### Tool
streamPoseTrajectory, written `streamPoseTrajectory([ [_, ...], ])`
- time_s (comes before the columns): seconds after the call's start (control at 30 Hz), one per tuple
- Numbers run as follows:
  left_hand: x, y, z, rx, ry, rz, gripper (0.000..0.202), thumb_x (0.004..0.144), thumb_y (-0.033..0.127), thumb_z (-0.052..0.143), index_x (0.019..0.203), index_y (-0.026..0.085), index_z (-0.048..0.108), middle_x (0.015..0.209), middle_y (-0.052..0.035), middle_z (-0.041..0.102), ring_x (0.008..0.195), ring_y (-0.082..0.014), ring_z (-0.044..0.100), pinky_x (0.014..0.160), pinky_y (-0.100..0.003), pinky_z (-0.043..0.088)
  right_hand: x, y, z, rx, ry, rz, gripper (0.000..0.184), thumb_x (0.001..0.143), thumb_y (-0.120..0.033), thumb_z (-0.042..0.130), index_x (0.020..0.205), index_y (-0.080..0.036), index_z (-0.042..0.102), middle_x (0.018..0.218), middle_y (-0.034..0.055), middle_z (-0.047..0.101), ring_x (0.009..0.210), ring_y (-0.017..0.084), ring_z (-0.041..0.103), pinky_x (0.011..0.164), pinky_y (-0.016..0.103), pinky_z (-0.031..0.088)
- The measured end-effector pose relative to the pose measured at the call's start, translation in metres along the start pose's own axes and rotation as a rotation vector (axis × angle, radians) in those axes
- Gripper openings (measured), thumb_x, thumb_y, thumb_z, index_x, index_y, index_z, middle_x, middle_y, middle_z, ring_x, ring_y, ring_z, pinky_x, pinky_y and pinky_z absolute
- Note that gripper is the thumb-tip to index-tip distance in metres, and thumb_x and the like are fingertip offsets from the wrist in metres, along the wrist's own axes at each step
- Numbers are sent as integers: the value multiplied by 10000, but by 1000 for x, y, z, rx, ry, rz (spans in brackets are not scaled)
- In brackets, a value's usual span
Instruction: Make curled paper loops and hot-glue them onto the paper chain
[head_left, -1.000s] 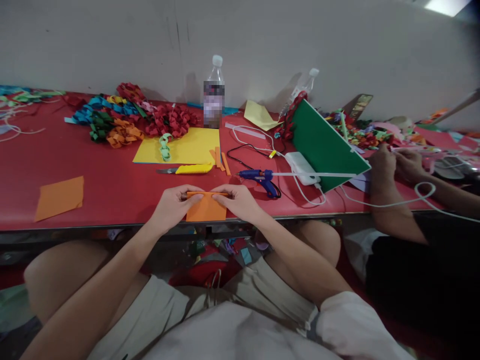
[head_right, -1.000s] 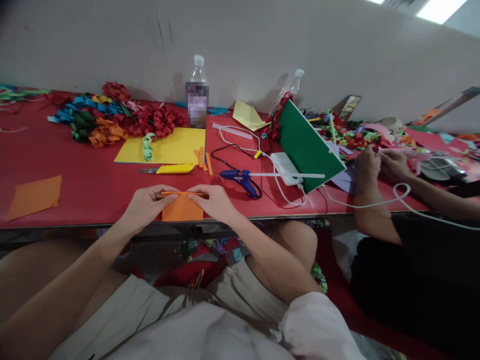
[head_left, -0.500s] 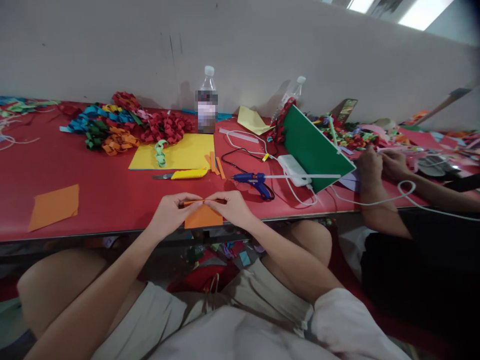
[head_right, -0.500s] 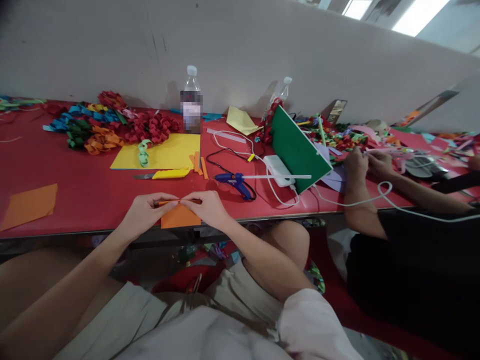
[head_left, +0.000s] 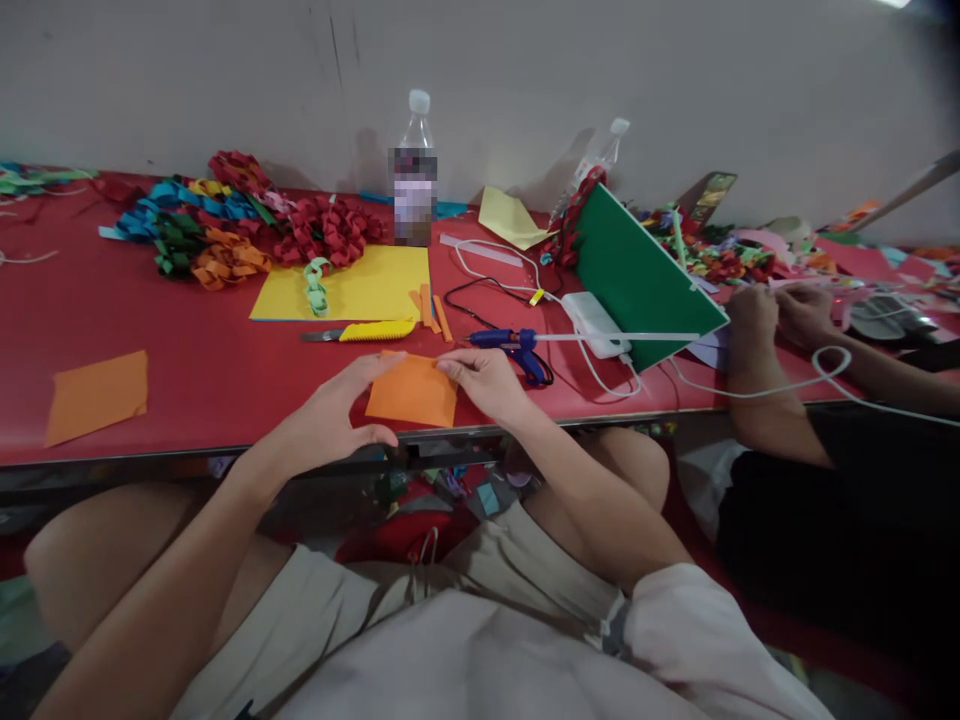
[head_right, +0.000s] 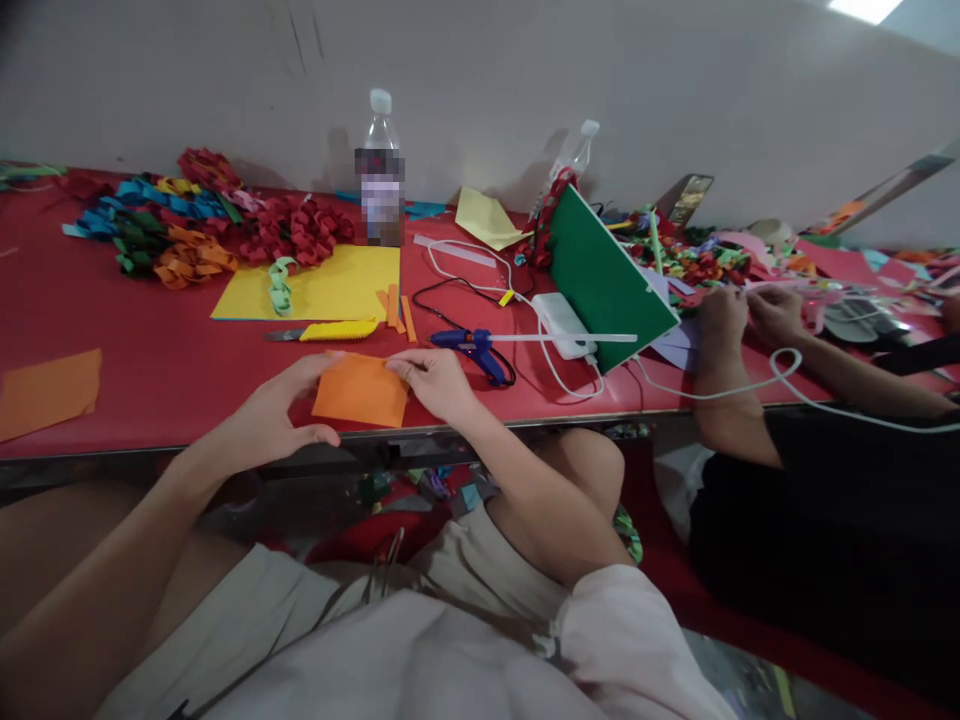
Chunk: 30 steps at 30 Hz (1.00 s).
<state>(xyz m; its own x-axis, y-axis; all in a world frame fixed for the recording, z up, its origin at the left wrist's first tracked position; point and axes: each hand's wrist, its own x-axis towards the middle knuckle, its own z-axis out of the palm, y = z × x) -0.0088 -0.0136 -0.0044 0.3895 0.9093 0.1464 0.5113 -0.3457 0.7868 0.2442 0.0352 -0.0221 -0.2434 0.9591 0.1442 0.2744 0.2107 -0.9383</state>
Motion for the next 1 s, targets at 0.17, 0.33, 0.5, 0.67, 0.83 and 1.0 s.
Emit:
streamPoseTrajectory([
  [0.17, 1, 2, 14, 39, 139, 146, 312, 889, 511, 667, 1029, 259, 787, 1325, -93, 613, 1253, -270, 579, 1109, -393, 460, 1, -1, -2, 47, 4, 44, 320, 811, -456, 699, 904, -174, 819, 893, 47, 797, 775, 191, 691, 697, 287, 514],
  [0.33, 3, 3, 19, -153, 117, 44, 831, 774, 560, 778, 1495, 276, 476, 1478, -125, 540, 1339, -323, 535, 1096, -460, 478, -1, -5, 3, 76, -21, 46, 323, 808, -459, 706, 907, -172, 816, 884, 47, 791, 763, 176, 676, 678, 274, 506],
  [0.5, 1, -4, 11, -18, 65, 28, 714, 739, 538, 818, 1377, 313, 588, 1522, -104, 495, 1453, -352, 418, 1181, -490, 387, 0, -7, 0, 117, -34, 106, 343, 808, -475, 702, 915, -167, 811, 864, 42, 775, 731, 161, 655, 619, 256, 494],
  [0.67, 6, 6, 23, -384, 162, 23, 880, 817, 482, 762, 1530, 225, 315, 1351, -166, 610, 1222, -275, 639, 1022, -398, 542, -4, -11, -3, -39, -79, 0, 332, 863, -454, 665, 931, -161, 807, 884, 56, 783, 733, 172, 659, 650, 273, 486],
  [0.83, 12, 11, 29, -518, 206, -189, 781, 826, 491, 742, 1466, 190, 409, 1151, -128, 705, 860, -201, 740, 813, -323, 616, -9, -20, -4, -136, -89, -63, 334, 916, -440, 619, 942, -155, 791, 882, 50, 785, 741, 171, 674, 652, 260, 473],
  [1.0, 15, 9, 31, -462, 351, -206, 676, 771, 430, 806, 1330, 143, 555, 998, -92, 749, 826, -202, 743, 785, -306, 620, -15, -22, 4, 118, -229, 21, 514, 955, -602, 514, 1082, -143, 707, 759, 50, 744, 676, 170, 713, 625, 254, 538],
])
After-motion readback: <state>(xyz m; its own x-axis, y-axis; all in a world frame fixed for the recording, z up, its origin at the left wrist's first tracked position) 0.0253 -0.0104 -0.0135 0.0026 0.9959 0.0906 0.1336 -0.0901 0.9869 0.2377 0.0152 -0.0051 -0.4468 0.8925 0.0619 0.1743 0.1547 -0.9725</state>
